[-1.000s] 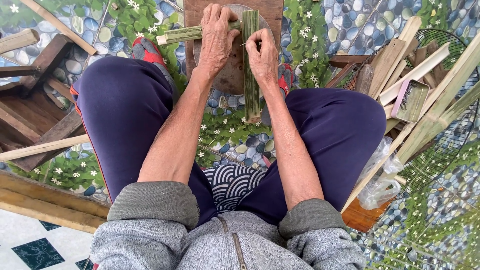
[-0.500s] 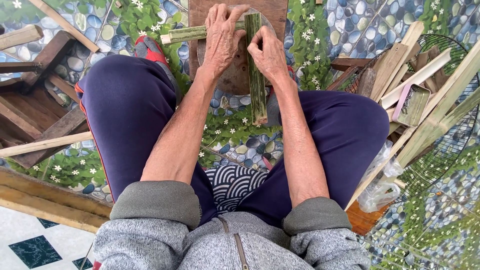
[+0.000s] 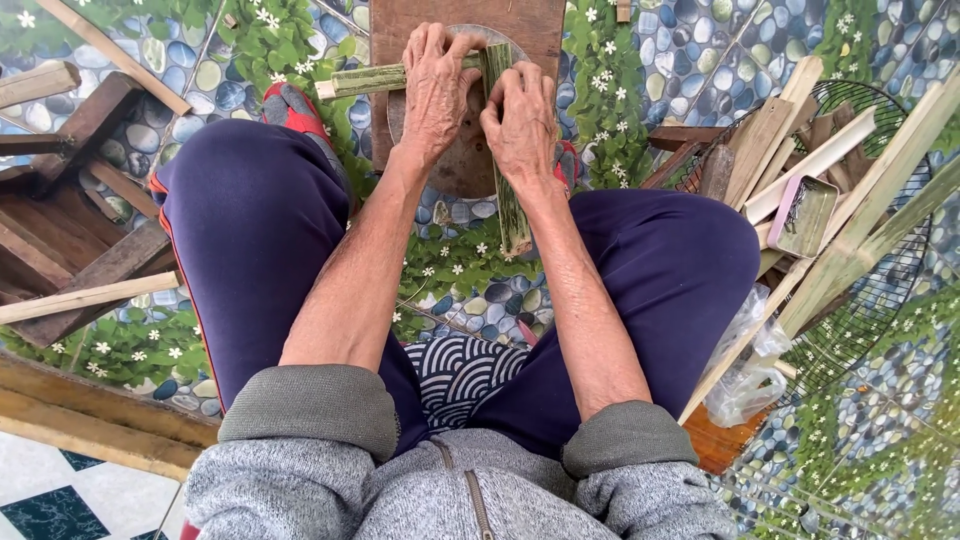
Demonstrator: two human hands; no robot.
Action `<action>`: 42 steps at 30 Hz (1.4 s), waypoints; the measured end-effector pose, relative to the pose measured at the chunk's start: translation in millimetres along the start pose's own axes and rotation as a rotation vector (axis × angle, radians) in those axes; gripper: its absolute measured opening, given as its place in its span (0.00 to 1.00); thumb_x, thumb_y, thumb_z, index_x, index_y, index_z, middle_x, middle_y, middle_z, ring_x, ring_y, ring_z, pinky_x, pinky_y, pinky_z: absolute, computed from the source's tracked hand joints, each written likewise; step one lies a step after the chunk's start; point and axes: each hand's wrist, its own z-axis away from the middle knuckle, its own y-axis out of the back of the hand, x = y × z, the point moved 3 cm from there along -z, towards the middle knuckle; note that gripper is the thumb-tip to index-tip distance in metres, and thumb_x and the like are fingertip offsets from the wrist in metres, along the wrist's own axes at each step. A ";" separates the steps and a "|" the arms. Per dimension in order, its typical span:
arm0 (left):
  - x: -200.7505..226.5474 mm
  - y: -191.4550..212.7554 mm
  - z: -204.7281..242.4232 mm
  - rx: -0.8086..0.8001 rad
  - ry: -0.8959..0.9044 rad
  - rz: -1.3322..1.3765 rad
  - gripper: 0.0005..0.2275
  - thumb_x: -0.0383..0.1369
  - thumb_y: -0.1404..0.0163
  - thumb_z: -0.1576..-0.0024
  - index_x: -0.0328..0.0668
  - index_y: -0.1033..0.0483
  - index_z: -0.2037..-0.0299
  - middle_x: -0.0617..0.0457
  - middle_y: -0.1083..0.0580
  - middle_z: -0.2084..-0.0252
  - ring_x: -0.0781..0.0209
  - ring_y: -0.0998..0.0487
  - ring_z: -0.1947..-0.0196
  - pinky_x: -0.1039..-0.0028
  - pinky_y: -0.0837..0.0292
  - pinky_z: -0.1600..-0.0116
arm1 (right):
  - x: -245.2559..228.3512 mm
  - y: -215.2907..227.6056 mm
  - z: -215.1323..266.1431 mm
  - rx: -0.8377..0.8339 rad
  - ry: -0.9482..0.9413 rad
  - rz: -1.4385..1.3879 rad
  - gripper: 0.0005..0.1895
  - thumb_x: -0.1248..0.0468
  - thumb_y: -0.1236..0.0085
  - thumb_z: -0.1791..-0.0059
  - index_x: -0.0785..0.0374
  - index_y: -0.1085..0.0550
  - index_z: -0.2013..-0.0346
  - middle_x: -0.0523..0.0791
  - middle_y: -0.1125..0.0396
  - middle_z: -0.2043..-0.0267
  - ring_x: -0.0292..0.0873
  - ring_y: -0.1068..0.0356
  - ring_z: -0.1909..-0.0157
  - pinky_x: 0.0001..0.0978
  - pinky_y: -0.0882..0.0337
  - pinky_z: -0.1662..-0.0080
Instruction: Assembling a wooden stool by manually fitting bamboo slats into the frame's grooves.
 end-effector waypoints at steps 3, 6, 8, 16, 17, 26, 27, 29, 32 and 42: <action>-6.6 -7.6 0.1 0.010 0.009 0.000 0.17 0.24 0.41 0.48 0.51 0.28 0.51 0.49 0.40 0.59 0.47 0.38 0.55 0.57 0.39 0.50 | 2.8 1.6 -1.0 -0.054 0.012 -0.045 0.07 0.67 0.44 0.56 0.57 0.34 0.68 0.45 0.39 0.53 0.50 0.40 0.54 0.44 0.32 0.58; -10.6 -10.5 1.0 0.023 0.012 0.026 0.14 0.25 0.41 0.47 0.47 0.30 0.53 0.49 0.40 0.58 0.47 0.38 0.53 0.57 0.39 0.49 | 3.3 2.8 -1.4 -0.055 0.039 -0.069 0.06 0.67 0.45 0.56 0.58 0.34 0.69 0.46 0.39 0.55 0.51 0.41 0.55 0.44 0.34 0.58; -12.0 -14.0 1.7 0.030 0.006 0.002 0.15 0.26 0.40 0.47 0.46 0.30 0.53 0.49 0.40 0.58 0.47 0.39 0.53 0.58 0.39 0.49 | 3.0 2.8 1.2 -0.085 0.010 -0.082 0.05 0.65 0.45 0.55 0.57 0.33 0.68 0.47 0.39 0.51 0.53 0.41 0.51 0.47 0.33 0.57; -11.3 -18.0 3.3 0.021 0.009 -0.040 0.16 0.28 0.36 0.46 0.46 0.31 0.53 0.48 0.38 0.56 0.46 0.38 0.52 0.56 0.37 0.45 | -3.3 20.2 -12.1 0.070 -0.076 -0.291 0.06 0.69 0.48 0.53 0.55 0.32 0.71 0.39 0.35 0.66 0.40 0.38 0.61 0.36 0.36 0.58; -12.4 -18.3 2.1 0.010 0.029 -0.019 0.16 0.28 0.37 0.47 0.47 0.29 0.53 0.48 0.38 0.56 0.45 0.37 0.51 0.56 0.38 0.45 | -4.0 23.8 -14.9 0.142 -0.110 -0.330 0.06 0.67 0.47 0.50 0.54 0.32 0.70 0.39 0.36 0.67 0.39 0.38 0.64 0.36 0.35 0.59; -17.0 -20.9 1.9 0.000 0.052 -0.018 0.17 0.29 0.36 0.47 0.50 0.28 0.51 0.48 0.36 0.56 0.45 0.36 0.51 0.56 0.37 0.46 | 1.3 14.5 -29.1 0.154 -0.197 -0.417 0.04 0.61 0.43 0.47 0.52 0.28 0.67 0.35 0.32 0.70 0.36 0.34 0.68 0.36 0.32 0.61; -16.3 -22.0 2.9 -0.008 0.058 -0.024 0.16 0.29 0.37 0.47 0.50 0.28 0.51 0.48 0.36 0.55 0.45 0.36 0.51 0.56 0.37 0.46 | -0.6 15.6 -28.3 0.147 -0.172 -0.382 0.05 0.61 0.42 0.47 0.52 0.28 0.66 0.36 0.32 0.70 0.37 0.33 0.68 0.37 0.32 0.62; -13.7 -18.5 1.5 -0.008 0.049 -0.007 0.16 0.28 0.37 0.47 0.48 0.28 0.51 0.48 0.37 0.56 0.45 0.36 0.50 0.56 0.38 0.46 | -2.3 19.3 -29.2 0.146 -0.157 -0.347 0.05 0.60 0.43 0.47 0.51 0.29 0.67 0.36 0.32 0.70 0.37 0.32 0.68 0.37 0.33 0.63; -10.7 -14.5 4.3 0.006 0.037 0.002 0.16 0.27 0.37 0.48 0.46 0.29 0.52 0.48 0.37 0.57 0.46 0.36 0.52 0.57 0.38 0.47 | -4.4 20.2 -26.9 0.154 -0.157 -0.307 0.05 0.60 0.42 0.48 0.50 0.29 0.68 0.34 0.31 0.70 0.36 0.30 0.68 0.35 0.32 0.63; -10.9 -13.4 0.7 0.014 0.037 -0.016 0.15 0.29 0.37 0.47 0.46 0.29 0.55 0.47 0.36 0.57 0.45 0.36 0.51 0.57 0.37 0.48 | -11.2 25.1 -29.3 0.180 -0.115 -0.241 0.05 0.59 0.40 0.49 0.49 0.28 0.68 0.34 0.28 0.71 0.36 0.25 0.70 0.33 0.32 0.66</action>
